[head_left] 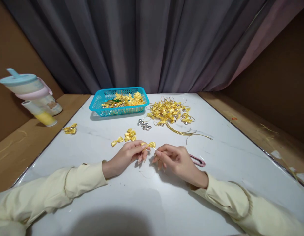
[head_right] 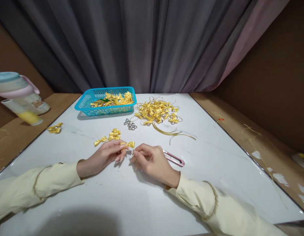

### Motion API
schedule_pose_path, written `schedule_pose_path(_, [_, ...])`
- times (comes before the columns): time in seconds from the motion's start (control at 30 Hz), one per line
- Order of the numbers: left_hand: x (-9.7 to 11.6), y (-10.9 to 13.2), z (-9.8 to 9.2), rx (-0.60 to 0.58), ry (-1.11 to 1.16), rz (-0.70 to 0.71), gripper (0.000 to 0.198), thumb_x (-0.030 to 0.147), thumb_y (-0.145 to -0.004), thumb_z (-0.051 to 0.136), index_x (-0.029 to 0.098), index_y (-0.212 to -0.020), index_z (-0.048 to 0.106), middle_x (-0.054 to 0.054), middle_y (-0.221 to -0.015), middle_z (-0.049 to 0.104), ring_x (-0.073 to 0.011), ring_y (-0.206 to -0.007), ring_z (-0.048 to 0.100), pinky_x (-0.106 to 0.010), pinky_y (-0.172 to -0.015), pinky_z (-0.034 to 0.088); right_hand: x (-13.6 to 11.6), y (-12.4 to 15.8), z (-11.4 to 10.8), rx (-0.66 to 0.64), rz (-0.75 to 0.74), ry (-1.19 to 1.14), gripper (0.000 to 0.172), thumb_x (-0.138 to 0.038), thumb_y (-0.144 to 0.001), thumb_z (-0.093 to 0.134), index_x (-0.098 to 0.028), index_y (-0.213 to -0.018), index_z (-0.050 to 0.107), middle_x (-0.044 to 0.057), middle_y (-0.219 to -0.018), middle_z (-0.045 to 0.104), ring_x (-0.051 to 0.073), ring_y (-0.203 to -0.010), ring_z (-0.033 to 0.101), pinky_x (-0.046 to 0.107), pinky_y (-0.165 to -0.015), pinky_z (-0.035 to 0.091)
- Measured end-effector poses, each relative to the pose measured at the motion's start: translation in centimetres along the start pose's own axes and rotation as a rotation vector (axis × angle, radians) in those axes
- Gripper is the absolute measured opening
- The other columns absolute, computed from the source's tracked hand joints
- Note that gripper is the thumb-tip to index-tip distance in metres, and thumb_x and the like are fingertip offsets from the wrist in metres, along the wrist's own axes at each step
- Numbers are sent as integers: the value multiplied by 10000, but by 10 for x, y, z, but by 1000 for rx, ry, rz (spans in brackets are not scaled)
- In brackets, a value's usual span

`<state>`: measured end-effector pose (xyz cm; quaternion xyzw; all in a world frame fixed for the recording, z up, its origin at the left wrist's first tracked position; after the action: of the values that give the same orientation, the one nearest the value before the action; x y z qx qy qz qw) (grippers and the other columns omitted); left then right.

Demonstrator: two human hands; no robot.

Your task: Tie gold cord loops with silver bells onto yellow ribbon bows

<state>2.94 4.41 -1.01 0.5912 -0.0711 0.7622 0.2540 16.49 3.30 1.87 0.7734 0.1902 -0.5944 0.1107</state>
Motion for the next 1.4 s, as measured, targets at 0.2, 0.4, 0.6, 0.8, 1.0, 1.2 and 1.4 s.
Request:
schedule_pose_path(0.2, [1, 1, 1, 9, 9, -40, 204, 302, -812, 572, 125, -714, 551, 12, -550, 520, -74, -483, 404, -195, -470, 324, 5, -1, 2, -20, 37, 24, 241, -338, -865, 516, -158, -736, 611, 23, -596, 662, 100, -465, 554, 210, -481, 443])
schedule_pose_path(0.4, [1, 1, 1, 4, 8, -49, 203, 299, -808, 573, 130, -700, 548, 16, -552, 521, -72, -486, 405, -198, -479, 310, 11, -3, 4, -28, 80, -35, 266, -387, -852, 528, -154, -756, 613, 24, -588, 655, 100, -444, 539, 221, -470, 447])
schedule_pose_path(0.6, [0, 0, 0, 16, 3, -46, 207, 304, -807, 579, 131, -697, 548, 20, -559, 515, -70, -485, 403, -199, -483, 309, 8, -2, 5, -50, 73, -53, 287, -390, -852, 526, -144, -745, 628, 46, -636, 677, 108, -489, 577, 221, -496, 454])
schedule_pose_path(0.8, [2, 0, 1, 22, -4, -39, 214, 302, -798, 585, 135, -675, 535, 19, -553, 508, -76, -482, 394, -204, -479, 316, 11, -2, 5, -61, 64, -30, 287, -398, -859, 513, -156, -746, 619, 46, -640, 684, 113, -482, 571, 232, -507, 466])
schedule_pose_path(1.0, [1, 0, 1, 12, -6, -38, 222, 291, -812, 570, 130, -665, 527, 20, -552, 502, -70, -484, 393, -194, -479, 323, 10, -2, 6, -63, 57, -18, 275, -377, -864, 503, -155, -742, 607, 62, -678, 698, 111, -485, 570, 234, -507, 468])
schedule_pose_path(1.2, [1, 0, 2, 19, -18, -42, 230, 306, -804, 575, 134, -661, 523, 23, -542, 492, -75, -473, 391, -202, -470, 320, 8, -1, 6, -62, 52, -15, 272, -376, -862, 506, -162, -729, 608, 51, -668, 699, 116, -496, 588, 232, -512, 470])
schedule_pose_path(1.4, [1, -1, 1, 19, -20, -42, 214, 303, -800, 575, 137, -670, 533, 25, -540, 500, -74, -476, 388, -204, -481, 313, 9, -1, 6, -65, 51, -15, 268, -368, -862, 505, -161, -731, 612, 47, -657, 694, 112, -483, 579, 231, -507, 467])
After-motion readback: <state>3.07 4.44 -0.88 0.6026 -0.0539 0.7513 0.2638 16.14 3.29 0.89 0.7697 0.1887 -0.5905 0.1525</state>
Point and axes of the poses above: each hand's wrist, its own y-axis away from the middle knuckle, its own z-axis out of the palm, x = y × z, the point moved 6 cm from there along -y, towards the middle knuckle
